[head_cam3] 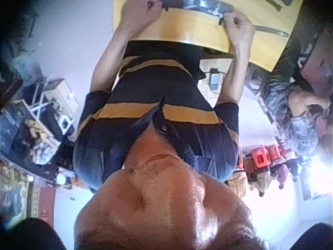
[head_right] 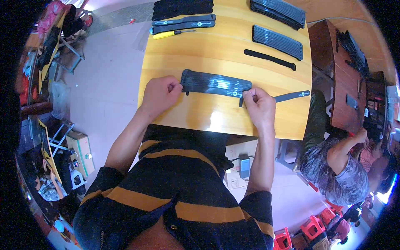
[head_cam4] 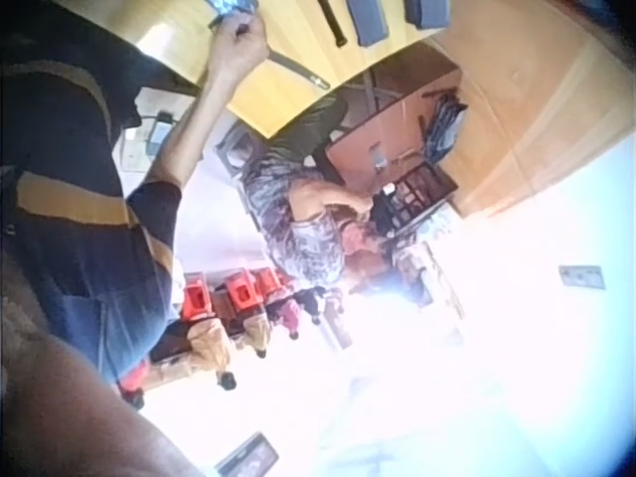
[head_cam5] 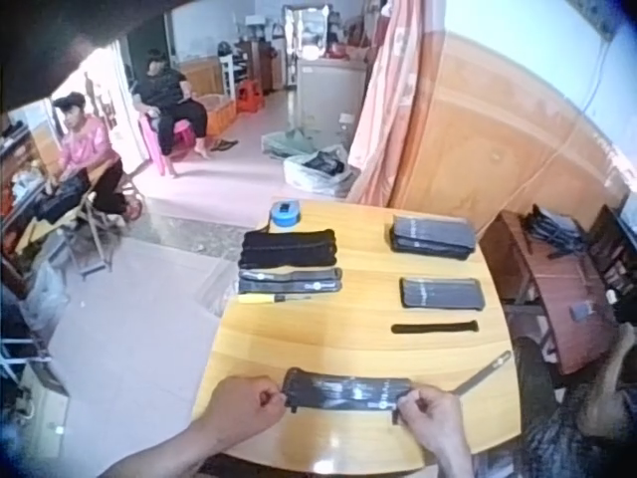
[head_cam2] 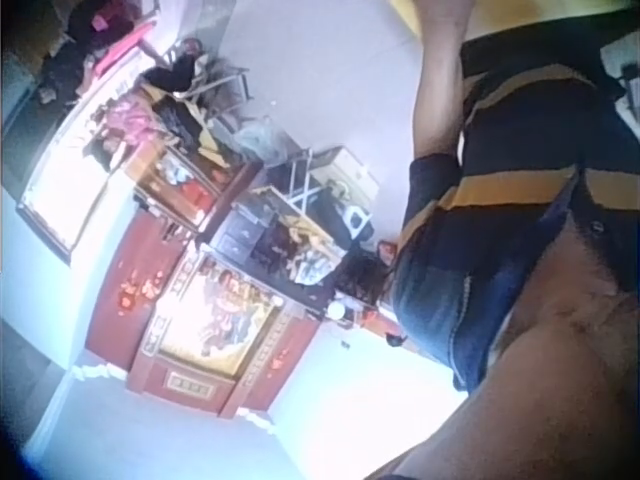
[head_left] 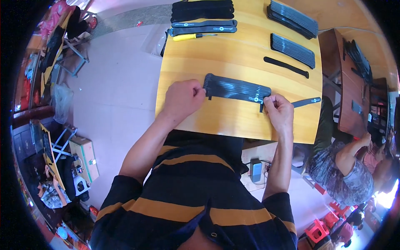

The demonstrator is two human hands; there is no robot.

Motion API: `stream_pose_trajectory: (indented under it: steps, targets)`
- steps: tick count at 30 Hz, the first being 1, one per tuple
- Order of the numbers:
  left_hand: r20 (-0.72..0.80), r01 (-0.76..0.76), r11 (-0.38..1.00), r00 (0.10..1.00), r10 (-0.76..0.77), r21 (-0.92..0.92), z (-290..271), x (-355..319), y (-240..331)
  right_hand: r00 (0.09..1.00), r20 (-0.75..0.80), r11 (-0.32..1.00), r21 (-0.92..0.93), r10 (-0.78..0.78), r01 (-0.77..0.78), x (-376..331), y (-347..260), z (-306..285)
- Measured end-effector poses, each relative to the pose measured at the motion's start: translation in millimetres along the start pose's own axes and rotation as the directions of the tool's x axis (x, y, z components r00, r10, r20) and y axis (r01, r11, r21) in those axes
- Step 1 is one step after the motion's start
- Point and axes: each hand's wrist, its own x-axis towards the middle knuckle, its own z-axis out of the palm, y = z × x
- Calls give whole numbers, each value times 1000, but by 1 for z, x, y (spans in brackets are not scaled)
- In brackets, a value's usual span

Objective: Assembling plastic buckles and connectors onto fabric straps at a workbench.

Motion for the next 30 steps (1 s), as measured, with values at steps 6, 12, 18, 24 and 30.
stream_pose_trajectory:
  steps: [6, 12, 18, 24, 30]
  targets:
    - [41, 53, 999, 998, -54, 2, -5, 2, 9, 1000, -13, 1000, -16, 15, -15, 2, 4, 1]
    - [29, 62, 998, 998, -62, 4, -4, 3, 9, 1000, -17, 1000, -24, 6, -7, 7, 13, 3]
    - [11, 25, 998, 1000, -25, 50, 2, 3, 1, 999, -32, 999, -30, -12, 11, 4, 8, 2]
    - [56, 43, 993, 997, -50, 111, 0, 6, 3, 999, -48, 996, -91, -24, 20, 4, 5, 2]
    - [203, 66, 978, 973, -108, 200, -15, 18, 3, 998, -59, 976, -219, -38, 24, 8, 7, -3]
